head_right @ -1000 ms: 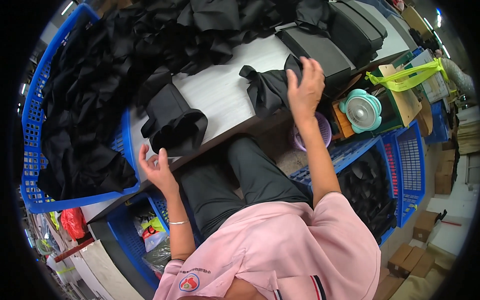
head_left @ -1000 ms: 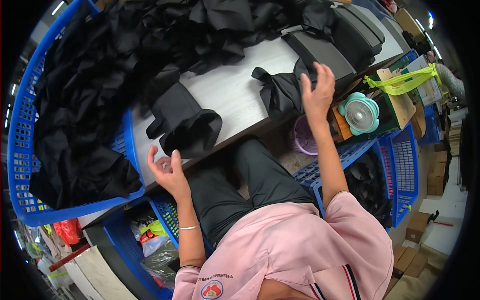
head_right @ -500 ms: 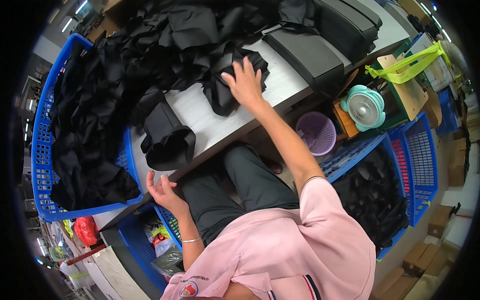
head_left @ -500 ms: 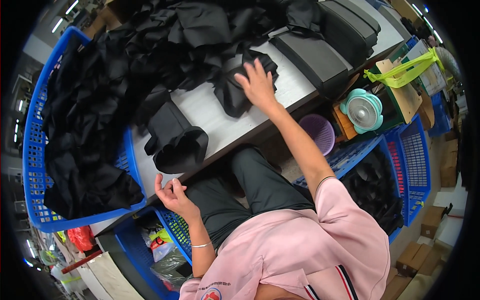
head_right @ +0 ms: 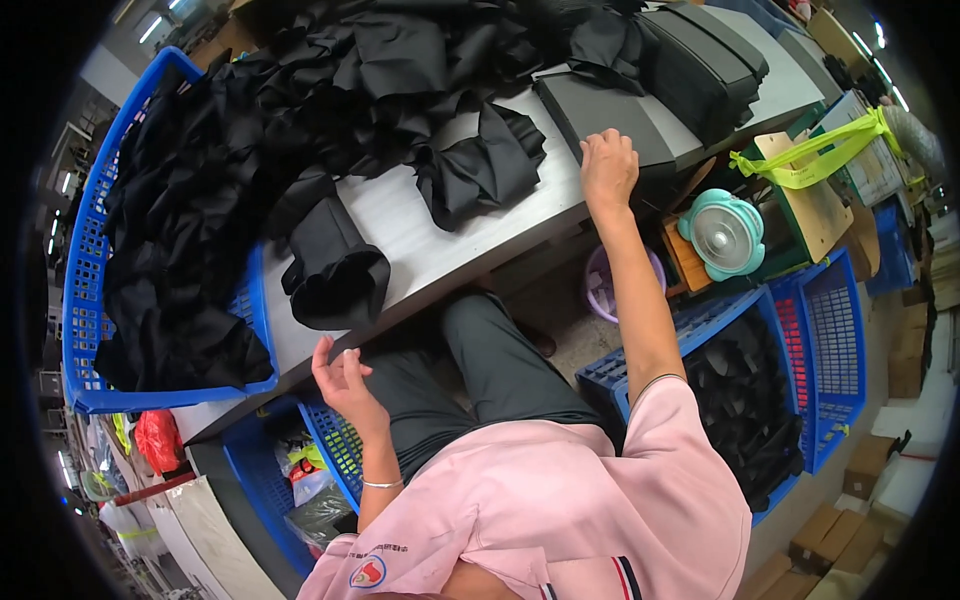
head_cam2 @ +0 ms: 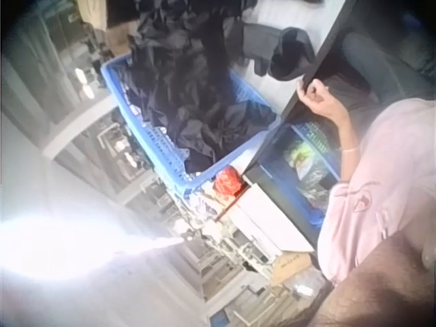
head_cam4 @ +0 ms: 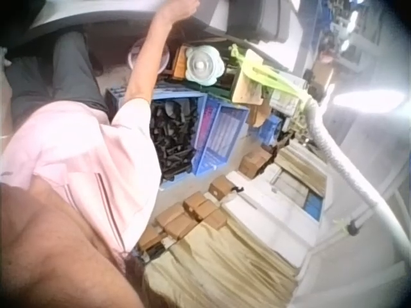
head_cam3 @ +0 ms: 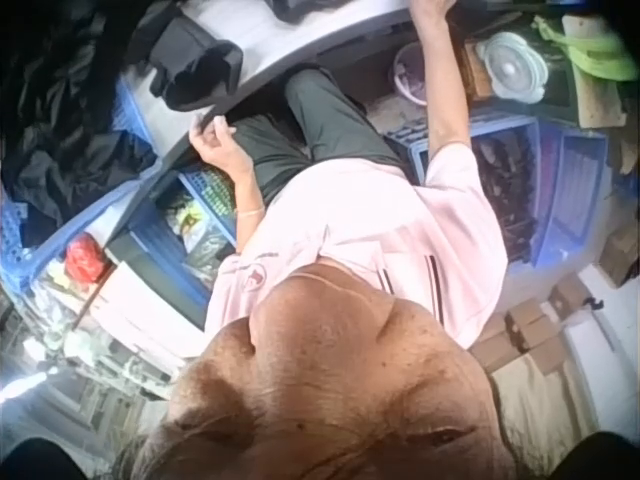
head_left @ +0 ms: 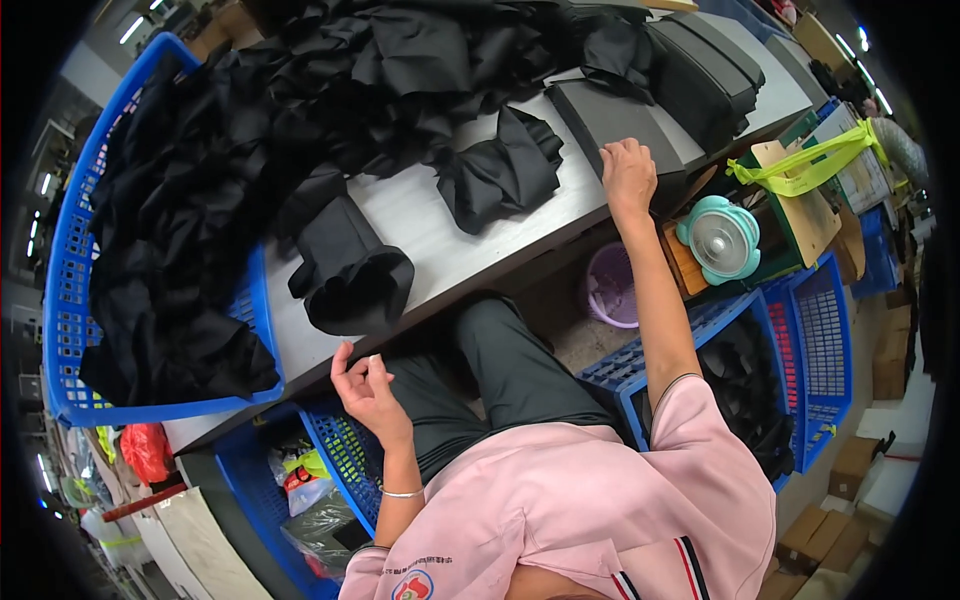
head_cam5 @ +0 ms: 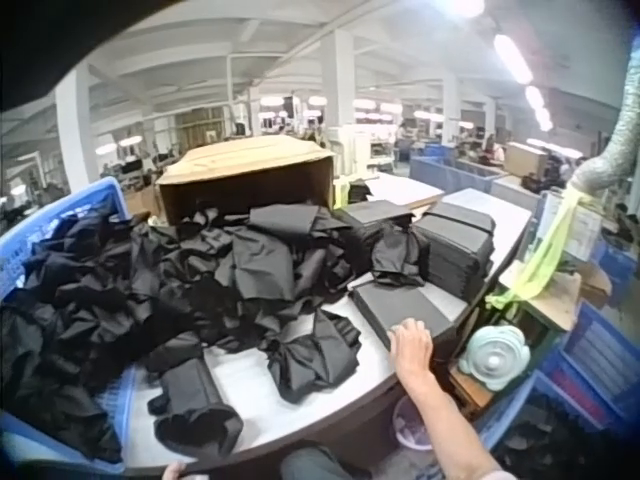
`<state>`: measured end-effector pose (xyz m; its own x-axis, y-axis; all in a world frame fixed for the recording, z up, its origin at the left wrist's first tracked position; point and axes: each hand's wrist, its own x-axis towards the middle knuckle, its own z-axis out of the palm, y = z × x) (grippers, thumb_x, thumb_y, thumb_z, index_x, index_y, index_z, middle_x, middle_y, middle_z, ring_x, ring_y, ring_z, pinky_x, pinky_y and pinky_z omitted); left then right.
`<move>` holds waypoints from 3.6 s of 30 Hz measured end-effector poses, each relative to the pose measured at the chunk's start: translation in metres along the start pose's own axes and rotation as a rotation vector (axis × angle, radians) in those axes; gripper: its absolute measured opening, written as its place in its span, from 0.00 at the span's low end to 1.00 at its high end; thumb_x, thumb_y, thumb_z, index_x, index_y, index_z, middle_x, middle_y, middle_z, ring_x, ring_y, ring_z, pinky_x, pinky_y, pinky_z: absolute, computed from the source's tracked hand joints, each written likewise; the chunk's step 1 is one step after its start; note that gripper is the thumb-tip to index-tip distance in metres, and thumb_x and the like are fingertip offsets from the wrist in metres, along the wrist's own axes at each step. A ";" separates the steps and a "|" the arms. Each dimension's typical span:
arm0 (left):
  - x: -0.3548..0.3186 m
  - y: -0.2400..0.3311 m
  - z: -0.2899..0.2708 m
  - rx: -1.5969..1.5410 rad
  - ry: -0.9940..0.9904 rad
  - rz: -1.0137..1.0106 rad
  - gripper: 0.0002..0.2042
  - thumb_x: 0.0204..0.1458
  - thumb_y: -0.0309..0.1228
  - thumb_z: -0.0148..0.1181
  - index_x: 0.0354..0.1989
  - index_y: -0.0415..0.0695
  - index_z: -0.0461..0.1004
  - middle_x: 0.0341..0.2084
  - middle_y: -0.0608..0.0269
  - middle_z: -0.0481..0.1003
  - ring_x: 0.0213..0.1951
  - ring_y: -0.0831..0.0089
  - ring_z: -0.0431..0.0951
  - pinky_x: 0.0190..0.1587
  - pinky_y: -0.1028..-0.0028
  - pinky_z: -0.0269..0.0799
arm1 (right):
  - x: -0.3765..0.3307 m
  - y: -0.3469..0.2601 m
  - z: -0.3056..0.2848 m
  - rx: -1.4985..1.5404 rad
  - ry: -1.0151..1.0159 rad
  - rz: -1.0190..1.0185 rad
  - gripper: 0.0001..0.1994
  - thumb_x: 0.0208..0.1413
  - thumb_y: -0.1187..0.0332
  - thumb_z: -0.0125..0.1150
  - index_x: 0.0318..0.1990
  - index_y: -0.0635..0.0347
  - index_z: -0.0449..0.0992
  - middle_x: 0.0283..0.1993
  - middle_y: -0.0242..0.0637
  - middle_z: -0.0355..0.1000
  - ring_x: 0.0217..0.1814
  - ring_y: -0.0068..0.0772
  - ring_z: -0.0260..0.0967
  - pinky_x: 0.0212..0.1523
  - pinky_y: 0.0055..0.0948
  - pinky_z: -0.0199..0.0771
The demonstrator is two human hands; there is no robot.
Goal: Folding and inspecting black fabric components at a manufacturing workbench.
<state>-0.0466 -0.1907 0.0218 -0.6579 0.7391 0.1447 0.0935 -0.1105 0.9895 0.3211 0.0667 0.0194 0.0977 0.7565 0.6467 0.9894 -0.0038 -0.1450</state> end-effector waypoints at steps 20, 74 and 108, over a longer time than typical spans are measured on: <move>-0.025 0.024 0.022 -0.463 -0.828 -0.308 0.37 0.58 0.50 0.58 0.70 0.38 0.57 0.66 0.52 0.63 0.66 0.60 0.65 0.64 0.64 0.62 | -0.060 -0.122 -0.160 0.051 0.179 -0.260 0.08 0.54 0.76 0.58 0.42 0.67 0.72 0.48 0.45 0.73 0.34 0.45 0.73 0.36 0.37 0.74; 0.038 0.034 0.019 0.359 -0.660 0.733 0.16 0.41 0.13 0.53 0.41 0.32 0.76 0.61 0.56 0.70 0.42 0.59 0.71 0.46 0.70 0.71 | -0.149 -0.222 -0.111 0.808 -0.777 -0.261 0.09 0.51 0.72 0.59 0.38 0.69 0.77 0.26 0.56 0.74 0.30 0.64 0.72 0.29 0.48 0.71; -0.042 0.037 -0.006 0.095 -0.102 0.356 0.33 0.35 0.05 0.57 0.54 0.46 0.78 0.47 0.62 0.72 0.40 0.73 0.74 0.30 0.78 0.71 | -0.190 -0.232 -0.099 2.136 -0.975 0.881 0.18 0.60 0.63 0.60 0.55 0.63 0.72 0.49 0.41 0.76 0.47 0.35 0.77 0.46 0.36 0.83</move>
<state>-0.0194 -0.2299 0.0522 -0.4944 0.7287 0.4739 0.3748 -0.3132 0.8726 0.0832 -0.1406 0.0048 -0.4193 0.8867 -0.1946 -0.6333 -0.4393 -0.6372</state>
